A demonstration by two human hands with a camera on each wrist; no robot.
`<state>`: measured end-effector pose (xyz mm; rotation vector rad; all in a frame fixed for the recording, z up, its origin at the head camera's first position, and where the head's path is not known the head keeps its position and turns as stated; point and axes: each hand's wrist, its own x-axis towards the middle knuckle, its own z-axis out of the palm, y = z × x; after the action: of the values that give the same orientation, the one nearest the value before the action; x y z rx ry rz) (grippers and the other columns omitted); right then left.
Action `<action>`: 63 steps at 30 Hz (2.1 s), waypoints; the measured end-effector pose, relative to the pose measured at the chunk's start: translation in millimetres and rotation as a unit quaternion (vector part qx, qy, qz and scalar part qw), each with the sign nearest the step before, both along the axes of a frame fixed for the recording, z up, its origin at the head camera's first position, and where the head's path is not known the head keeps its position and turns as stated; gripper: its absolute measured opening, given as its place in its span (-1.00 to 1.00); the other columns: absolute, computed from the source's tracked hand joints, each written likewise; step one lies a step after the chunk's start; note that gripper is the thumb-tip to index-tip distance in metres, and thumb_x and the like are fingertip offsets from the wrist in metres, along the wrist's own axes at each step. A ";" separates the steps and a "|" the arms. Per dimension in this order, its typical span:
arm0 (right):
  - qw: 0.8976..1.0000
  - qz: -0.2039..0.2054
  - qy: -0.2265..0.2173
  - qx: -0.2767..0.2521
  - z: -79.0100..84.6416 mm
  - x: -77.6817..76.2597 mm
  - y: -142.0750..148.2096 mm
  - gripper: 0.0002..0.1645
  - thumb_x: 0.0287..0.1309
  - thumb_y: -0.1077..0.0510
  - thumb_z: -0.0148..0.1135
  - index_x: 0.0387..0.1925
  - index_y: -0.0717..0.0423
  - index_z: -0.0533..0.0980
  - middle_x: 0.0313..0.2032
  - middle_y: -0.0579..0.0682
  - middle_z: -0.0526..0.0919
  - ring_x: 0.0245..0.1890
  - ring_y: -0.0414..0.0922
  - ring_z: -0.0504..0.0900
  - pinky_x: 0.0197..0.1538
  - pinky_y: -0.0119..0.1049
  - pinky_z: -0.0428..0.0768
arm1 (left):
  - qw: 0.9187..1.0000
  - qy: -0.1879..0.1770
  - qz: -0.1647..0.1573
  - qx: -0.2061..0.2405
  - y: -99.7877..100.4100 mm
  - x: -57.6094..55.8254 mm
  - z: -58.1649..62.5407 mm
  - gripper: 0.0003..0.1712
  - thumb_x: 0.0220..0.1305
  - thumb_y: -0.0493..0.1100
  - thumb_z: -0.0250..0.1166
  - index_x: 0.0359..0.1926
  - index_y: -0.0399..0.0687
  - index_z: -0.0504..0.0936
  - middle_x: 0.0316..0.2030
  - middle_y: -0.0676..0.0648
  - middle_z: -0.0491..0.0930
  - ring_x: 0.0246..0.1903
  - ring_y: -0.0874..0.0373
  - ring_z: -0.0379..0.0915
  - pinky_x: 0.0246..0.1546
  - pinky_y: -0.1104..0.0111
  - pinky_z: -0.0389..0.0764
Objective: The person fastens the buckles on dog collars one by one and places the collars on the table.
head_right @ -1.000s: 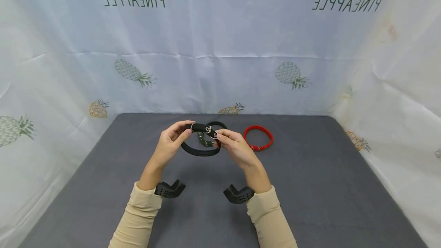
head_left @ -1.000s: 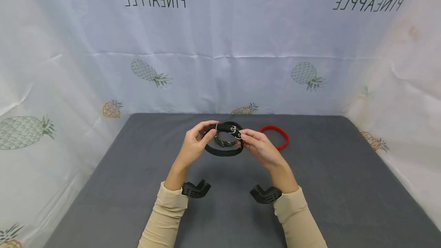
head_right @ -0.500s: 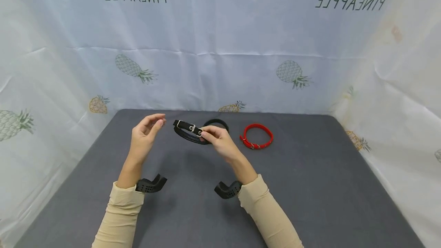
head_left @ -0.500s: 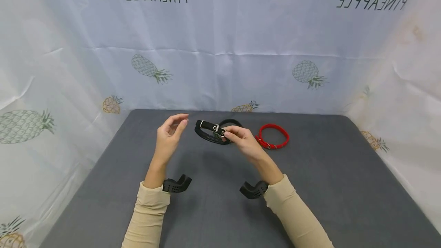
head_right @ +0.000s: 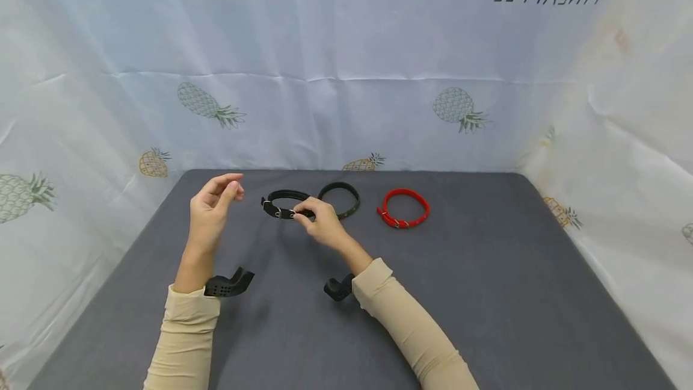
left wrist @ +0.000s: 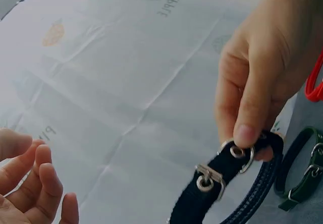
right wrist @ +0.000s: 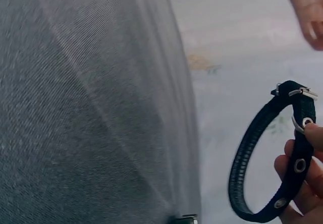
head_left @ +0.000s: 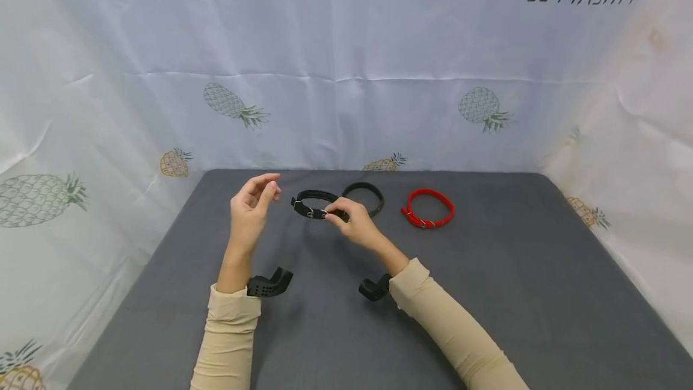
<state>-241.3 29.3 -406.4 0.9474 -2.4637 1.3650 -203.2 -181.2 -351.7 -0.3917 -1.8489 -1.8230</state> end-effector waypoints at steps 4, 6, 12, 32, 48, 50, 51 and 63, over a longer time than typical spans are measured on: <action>0.999 -0.008 0.039 0.006 -8.1 -8.8 -8.1 -0.84 0.20 0.24 0.26 -0.22 0.24 0.65 -0.23 0.13 0.68 -0.29 -0.03 0.62 -0.22 -0.29 0.61 | 1.000 -0.007 0.003 -0.003 -2.8 -0.6 -0.8 -0.82 0.36 -0.35 0.14 -0.08 -0.28 0.60 -0.43 0.22 0.56 -0.41 0.39 0.47 -0.25 0.59 0.53; 0.998 -0.013 0.059 0.007 -11.9 -12.9 -12.2 -0.85 0.18 0.24 0.27 -0.24 0.24 0.66 -0.24 0.13 0.69 -0.26 -0.03 0.65 -0.17 -0.24 0.63 | 1.000 -0.011 0.005 -0.002 -3.7 -0.8 -0.9 -0.83 0.36 -0.33 0.14 -0.09 -0.19 0.62 -0.43 0.22 0.56 -0.41 0.38 0.46 -0.25 0.58 0.53; 0.996 -0.046 0.081 0.010 -21.5 -22.3 -23.7 -0.86 0.13 0.25 0.31 -0.27 0.22 0.69 -0.26 0.11 0.71 -0.24 -0.01 0.69 -0.17 -0.23 0.65 | 1.000 -0.010 0.003 0.008 -6.4 -0.5 -2.2 -0.77 0.36 -0.34 0.14 -0.16 0.08 0.63 -0.44 0.20 0.56 -0.42 0.37 0.46 -0.25 0.58 0.53; 0.992 -0.102 -0.004 0.075 -43.7 -36.6 -60.1 -0.80 0.23 0.18 0.25 -0.18 0.15 0.70 -0.19 0.06 0.66 -0.15 -0.05 0.64 -0.09 -0.29 0.63 | 1.000 0.004 0.001 0.010 -11.5 0.1 -0.8 -0.78 0.39 -0.33 0.11 -0.08 -0.43 0.58 -0.44 0.22 0.56 -0.41 0.39 0.46 -0.28 0.59 0.52; 0.978 -0.133 -0.057 0.152 -48.8 -45.8 -72.6 -0.78 0.25 0.15 0.24 -0.13 0.08 0.70 -0.17 0.00 0.65 -0.16 -0.07 0.63 -0.13 -0.34 0.61 | 1.000 0.005 -0.001 0.010 -13.1 0.8 -2.4 -0.73 0.39 -0.34 0.11 -0.18 0.13 0.64 -0.44 0.22 0.56 -0.41 0.38 0.45 -0.26 0.59 0.52; 0.976 -0.134 -0.059 0.162 -49.2 -47.4 -74.5 -0.79 0.24 0.16 0.24 -0.14 0.09 0.70 -0.17 0.01 0.65 -0.16 -0.07 0.63 -0.13 -0.33 0.61 | 1.000 0.005 -0.002 0.012 -13.7 0.5 -2.5 -0.77 0.39 -0.33 0.11 -0.16 0.06 0.64 -0.44 0.22 0.56 -0.41 0.38 0.45 -0.26 0.58 0.52; 0.975 -0.134 -0.058 0.165 -49.5 -48.2 -75.5 -0.79 0.24 0.16 0.25 -0.14 0.09 0.70 -0.17 0.01 0.64 -0.15 -0.06 0.62 -0.11 -0.32 0.61 | 1.000 0.006 0.000 0.011 -13.9 0.4 -2.6 -0.79 0.39 -0.33 0.11 -0.15 0.00 0.64 -0.44 0.22 0.56 -0.41 0.38 0.45 -0.26 0.58 0.52; 0.972 -0.128 -0.053 0.188 -51.3 -50.6 -83.4 -0.79 0.24 0.18 0.25 -0.14 0.12 0.70 -0.14 0.04 0.62 -0.09 -0.04 0.57 -0.02 -0.26 0.58 | 1.000 -0.007 -0.004 -0.003 -11.2 2.9 -2.6 -0.72 0.40 -0.32 0.11 -0.18 0.20 0.62 -0.43 0.21 0.56 -0.40 0.37 0.45 -0.23 0.57 0.51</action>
<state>-291.9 -54.0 -457.8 0.5985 -2.8665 0.9083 -200.3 -192.4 -354.3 -0.3914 -1.8656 -1.8300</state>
